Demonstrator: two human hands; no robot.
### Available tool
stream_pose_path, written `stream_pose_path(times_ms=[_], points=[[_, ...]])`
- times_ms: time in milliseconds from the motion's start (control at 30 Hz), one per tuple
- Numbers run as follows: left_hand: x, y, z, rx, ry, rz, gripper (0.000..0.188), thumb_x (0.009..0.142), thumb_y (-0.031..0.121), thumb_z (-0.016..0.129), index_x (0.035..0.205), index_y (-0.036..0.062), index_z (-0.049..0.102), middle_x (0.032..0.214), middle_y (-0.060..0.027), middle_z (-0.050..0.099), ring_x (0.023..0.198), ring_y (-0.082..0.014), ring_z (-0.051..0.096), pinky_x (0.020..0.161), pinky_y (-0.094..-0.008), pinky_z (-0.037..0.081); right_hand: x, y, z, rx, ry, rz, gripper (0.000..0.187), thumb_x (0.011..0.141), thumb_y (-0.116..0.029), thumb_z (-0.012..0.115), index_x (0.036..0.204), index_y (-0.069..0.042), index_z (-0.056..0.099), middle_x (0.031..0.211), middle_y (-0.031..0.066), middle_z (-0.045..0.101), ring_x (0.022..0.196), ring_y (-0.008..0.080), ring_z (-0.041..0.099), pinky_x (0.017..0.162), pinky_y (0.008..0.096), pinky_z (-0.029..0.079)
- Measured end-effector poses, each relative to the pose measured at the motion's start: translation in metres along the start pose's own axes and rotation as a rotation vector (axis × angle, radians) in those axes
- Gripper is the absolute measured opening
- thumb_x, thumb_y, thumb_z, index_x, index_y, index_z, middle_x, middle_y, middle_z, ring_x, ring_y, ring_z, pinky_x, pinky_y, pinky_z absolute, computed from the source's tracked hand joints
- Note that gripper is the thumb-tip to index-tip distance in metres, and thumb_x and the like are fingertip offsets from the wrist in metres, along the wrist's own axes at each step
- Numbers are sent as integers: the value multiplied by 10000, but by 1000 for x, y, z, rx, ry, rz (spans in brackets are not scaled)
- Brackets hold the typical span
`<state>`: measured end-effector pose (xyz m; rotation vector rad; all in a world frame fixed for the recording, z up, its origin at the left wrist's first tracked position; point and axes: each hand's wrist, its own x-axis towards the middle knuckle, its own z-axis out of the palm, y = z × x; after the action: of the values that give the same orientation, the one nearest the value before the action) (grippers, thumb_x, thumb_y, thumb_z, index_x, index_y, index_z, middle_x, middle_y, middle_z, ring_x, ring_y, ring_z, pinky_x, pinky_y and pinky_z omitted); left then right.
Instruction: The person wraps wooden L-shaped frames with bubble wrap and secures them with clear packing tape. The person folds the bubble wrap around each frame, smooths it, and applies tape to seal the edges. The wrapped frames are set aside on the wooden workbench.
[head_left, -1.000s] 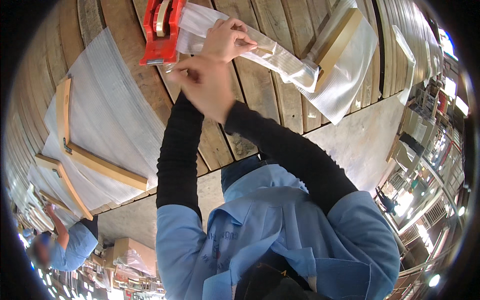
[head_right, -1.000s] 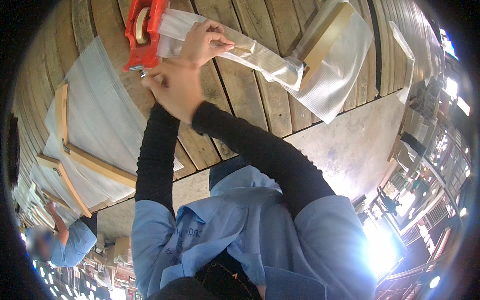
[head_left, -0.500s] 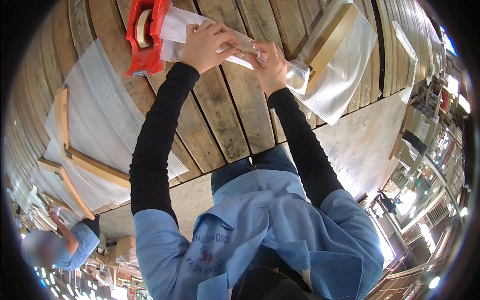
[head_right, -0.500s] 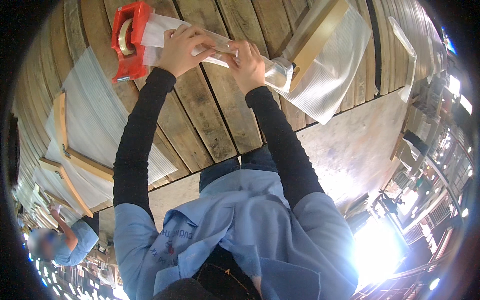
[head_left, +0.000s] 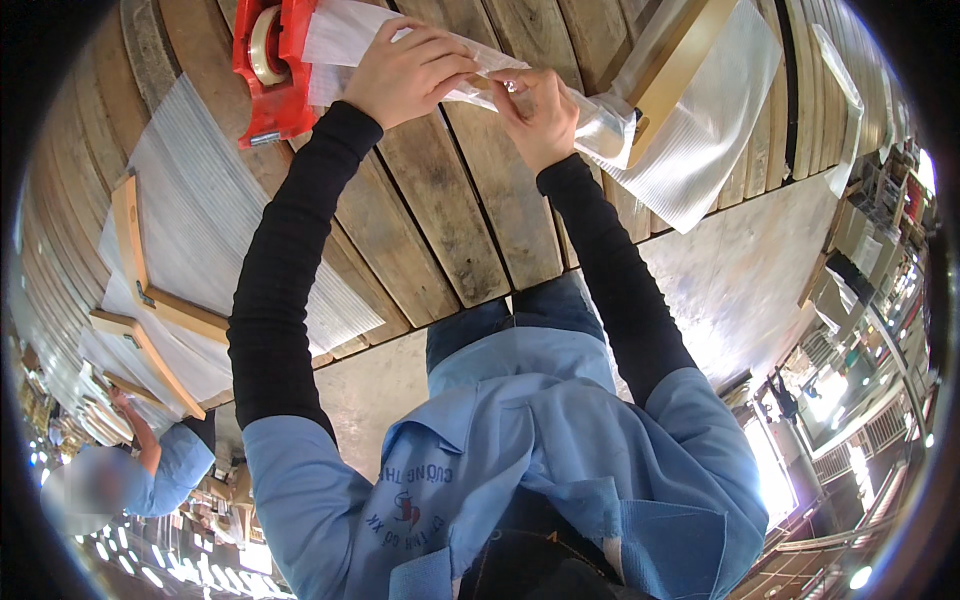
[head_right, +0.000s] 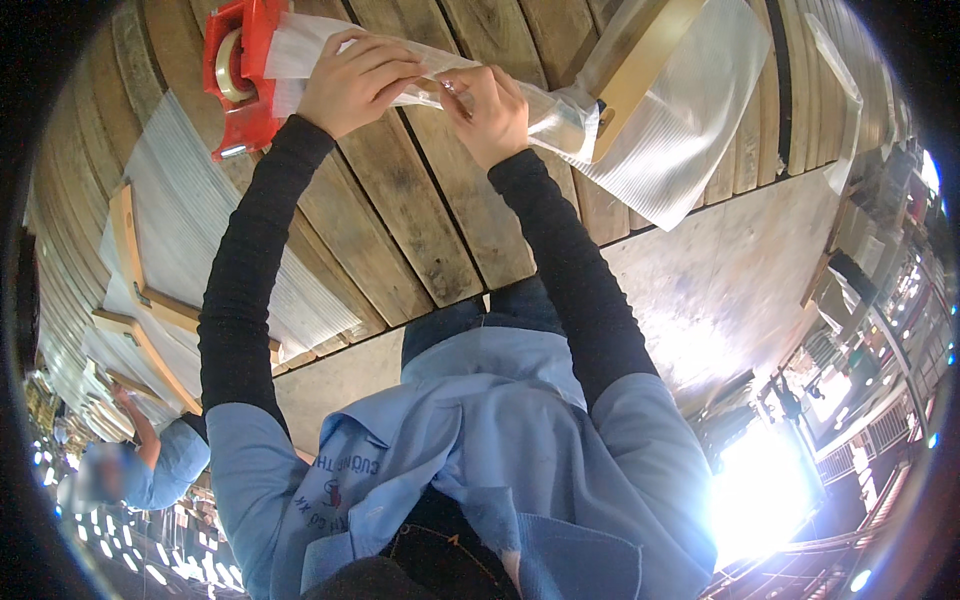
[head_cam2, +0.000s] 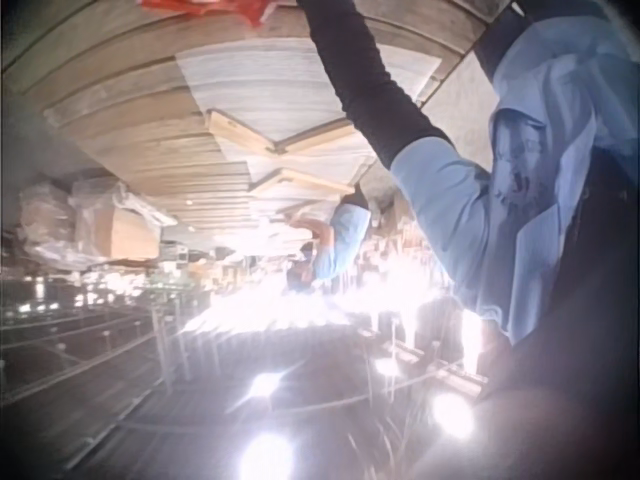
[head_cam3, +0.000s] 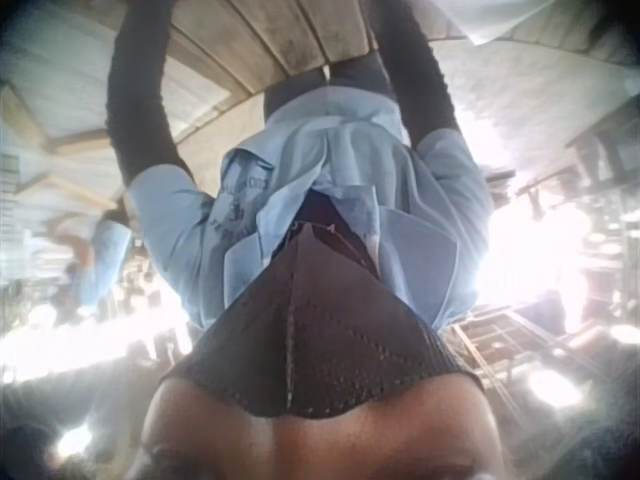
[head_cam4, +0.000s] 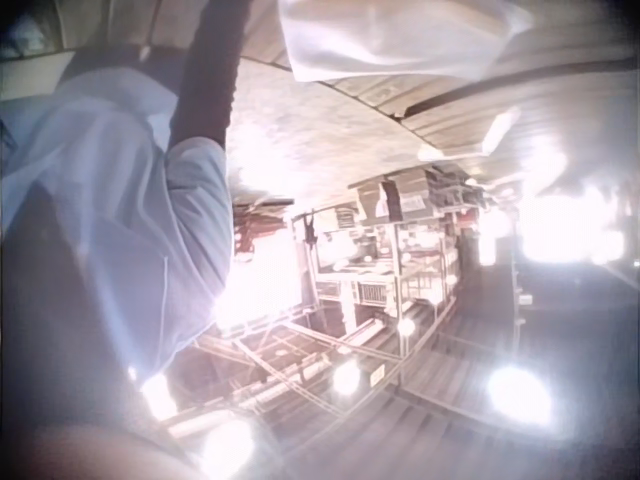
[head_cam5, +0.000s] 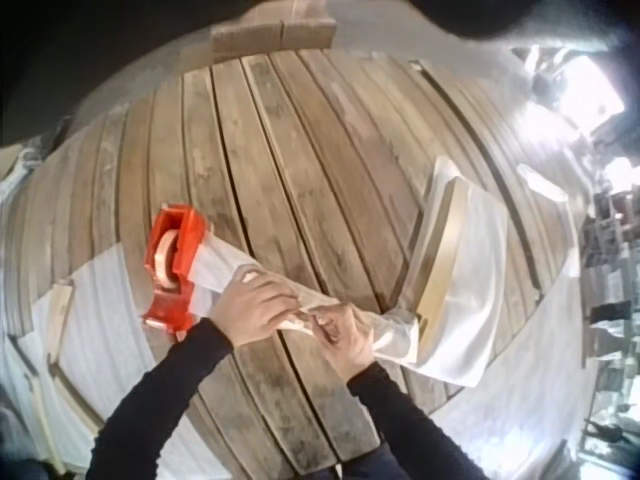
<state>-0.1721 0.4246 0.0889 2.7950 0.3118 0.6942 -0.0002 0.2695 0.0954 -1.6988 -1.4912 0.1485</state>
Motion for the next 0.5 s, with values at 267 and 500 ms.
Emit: stream_pose_path(times_ms=[267, 500], points=[[-3, 4, -11, -255, -115, -56, 286, 855, 235, 783, 1129, 184, 720, 1217, 38, 679, 1159, -232, 611, 1003, -395, 484, -9, 2, 11, 149, 55, 126, 282, 813, -23, 815, 941, -59, 566, 845, 42, 715, 698, 184, 661, 600, 299, 548], [-2, 8, -9, -274, -50, -103, 272, 822, 233, 826, 1067, 205, 711, 1263, 52, 675, 1183, -212, 610, 1011, -392, 468, -13, 11, 14, 202, 94, 81, 315, 814, -34, 825, 936, -55, 536, 880, 50, 726, 688, 186, 662, 619, 298, 541]])
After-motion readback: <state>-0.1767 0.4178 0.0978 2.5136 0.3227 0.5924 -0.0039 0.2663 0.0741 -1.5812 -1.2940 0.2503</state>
